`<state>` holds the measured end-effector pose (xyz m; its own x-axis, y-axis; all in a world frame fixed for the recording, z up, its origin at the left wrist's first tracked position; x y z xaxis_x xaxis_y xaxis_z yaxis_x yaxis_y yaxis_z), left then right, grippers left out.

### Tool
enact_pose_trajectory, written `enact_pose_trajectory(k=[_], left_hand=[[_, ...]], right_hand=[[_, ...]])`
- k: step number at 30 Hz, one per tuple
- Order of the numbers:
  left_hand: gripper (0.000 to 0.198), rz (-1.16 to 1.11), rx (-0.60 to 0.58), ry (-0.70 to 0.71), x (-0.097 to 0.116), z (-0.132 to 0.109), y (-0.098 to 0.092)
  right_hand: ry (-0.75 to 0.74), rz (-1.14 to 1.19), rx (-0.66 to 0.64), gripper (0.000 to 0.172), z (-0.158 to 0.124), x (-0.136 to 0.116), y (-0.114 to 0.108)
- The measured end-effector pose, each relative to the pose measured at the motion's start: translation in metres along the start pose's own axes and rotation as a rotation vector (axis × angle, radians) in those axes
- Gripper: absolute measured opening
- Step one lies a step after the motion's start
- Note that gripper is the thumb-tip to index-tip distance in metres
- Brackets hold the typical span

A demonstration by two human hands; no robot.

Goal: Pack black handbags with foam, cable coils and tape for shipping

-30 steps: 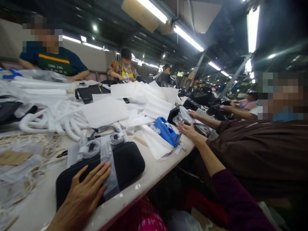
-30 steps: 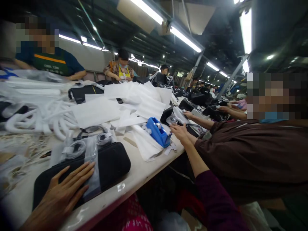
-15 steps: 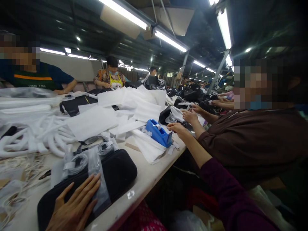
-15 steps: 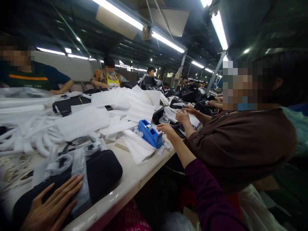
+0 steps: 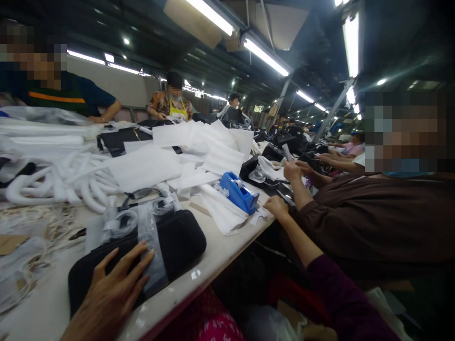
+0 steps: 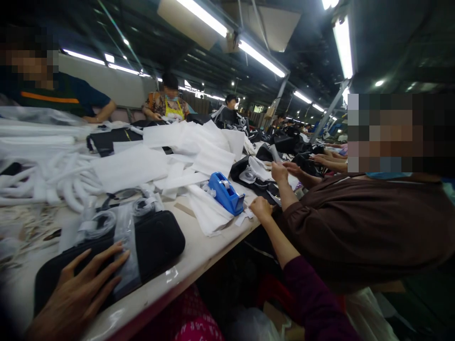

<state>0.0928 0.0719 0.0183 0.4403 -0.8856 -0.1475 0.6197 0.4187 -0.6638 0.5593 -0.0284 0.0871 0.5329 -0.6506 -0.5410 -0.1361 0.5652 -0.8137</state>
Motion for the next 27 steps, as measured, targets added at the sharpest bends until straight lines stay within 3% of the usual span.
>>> enact_pose_trajectory(k=[3,5,7,9,11,13,16,19,27], left_hand=[[0.039,-0.029,-0.070,-0.060,0.002,0.000,-0.002],[0.038,-0.067,-0.125,-0.112,0.004,0.001,-0.005],[0.038,-0.110,-0.152,-0.183,0.004,0.004,-0.010],[0.037,-0.138,-0.168,-0.248,0.005,0.007,-0.014],[0.036,-0.143,-0.178,-0.297,0.005,0.009,-0.017],[0.035,-0.138,-0.175,-0.320,0.005,0.010,-0.020],[0.035,-0.130,-0.168,-0.333,0.005,0.010,-0.021],[0.034,-0.116,-0.162,-0.354,0.002,0.008,-0.021],[0.034,-0.104,-0.141,-0.386,0.001,0.007,-0.023]], right_hand=[[-0.178,-0.203,0.025,0.015,-0.019,-0.042,-0.010],[-0.447,-0.288,-0.061,0.017,-0.042,-0.094,0.000],[-0.915,-0.360,-0.204,0.015,-0.087,-0.162,0.023],[-1.296,-0.292,-0.371,0.016,-0.139,-0.221,0.046],[-1.555,-0.194,-0.564,0.015,-0.187,-0.264,0.069],[-1.726,-0.166,-0.678,0.014,-0.222,-0.295,0.093],[-1.889,-0.235,-0.701,0.016,-0.252,-0.321,0.126],[-1.963,-0.325,-0.665,0.018,-0.265,-0.334,0.147],[-2.037,-0.398,-0.559,0.020,-0.271,-0.341,0.161]])
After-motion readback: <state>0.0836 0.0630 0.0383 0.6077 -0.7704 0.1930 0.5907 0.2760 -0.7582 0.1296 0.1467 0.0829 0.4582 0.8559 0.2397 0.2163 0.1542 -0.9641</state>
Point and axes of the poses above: each hand's wrist, its own z-axis towards the middle knuckle, its own y-axis out of the palm, x = y × z, the point moved 8 cm from there along z, towards the middle knuckle, and after that the axes turned 8 degrees about x, right-handed, at the moved point
